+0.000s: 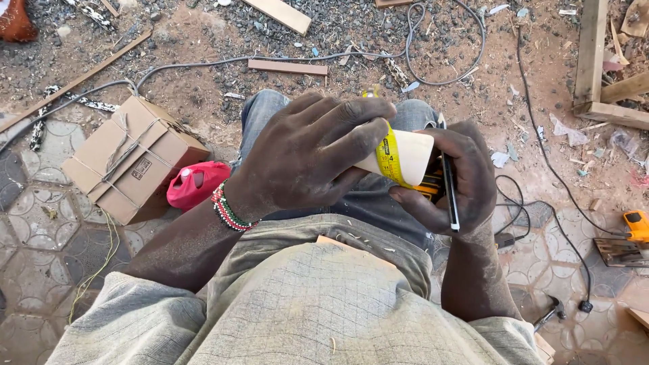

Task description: Measuring the dimensions of a wooden furniture leg and marking it with a pencil in a workshop.

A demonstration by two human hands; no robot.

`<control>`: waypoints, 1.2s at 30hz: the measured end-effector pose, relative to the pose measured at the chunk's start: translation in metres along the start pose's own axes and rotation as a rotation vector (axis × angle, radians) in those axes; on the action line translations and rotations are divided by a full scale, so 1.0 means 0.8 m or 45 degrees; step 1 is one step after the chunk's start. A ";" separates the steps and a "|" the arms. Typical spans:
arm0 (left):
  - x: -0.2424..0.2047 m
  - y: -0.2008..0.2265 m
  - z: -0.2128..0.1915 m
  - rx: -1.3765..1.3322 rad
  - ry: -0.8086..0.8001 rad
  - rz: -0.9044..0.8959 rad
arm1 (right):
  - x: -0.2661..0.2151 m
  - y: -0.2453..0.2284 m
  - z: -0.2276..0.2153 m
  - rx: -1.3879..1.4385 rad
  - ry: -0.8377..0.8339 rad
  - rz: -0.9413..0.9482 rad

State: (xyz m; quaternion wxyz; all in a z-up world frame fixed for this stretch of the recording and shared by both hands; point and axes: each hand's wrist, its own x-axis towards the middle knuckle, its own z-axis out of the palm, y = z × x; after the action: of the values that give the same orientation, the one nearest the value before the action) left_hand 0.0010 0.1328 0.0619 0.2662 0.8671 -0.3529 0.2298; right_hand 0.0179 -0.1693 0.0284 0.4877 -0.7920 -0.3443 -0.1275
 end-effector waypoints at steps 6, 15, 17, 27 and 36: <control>0.001 0.004 0.006 0.024 0.102 -0.058 | -0.010 -0.008 0.014 -0.015 0.098 0.062; -0.004 -0.010 0.018 0.102 0.184 -0.106 | -0.019 -0.030 0.050 0.182 0.220 0.111; 0.000 -0.007 0.016 0.080 0.180 -0.134 | -0.019 -0.047 0.057 0.147 0.235 0.147; -0.007 -0.014 0.023 0.033 0.069 -0.204 | 0.000 -0.056 0.057 -0.241 0.241 -0.016; -0.010 -0.013 0.017 -0.146 0.094 -0.203 | 0.007 -0.044 0.028 -0.310 0.119 0.026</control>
State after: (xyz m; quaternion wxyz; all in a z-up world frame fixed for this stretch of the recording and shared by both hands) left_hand 0.0060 0.1343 0.0438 0.3455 0.8667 -0.2854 0.2192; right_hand -0.0045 -0.1373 0.0445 0.4048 -0.8421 -0.2949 -0.2002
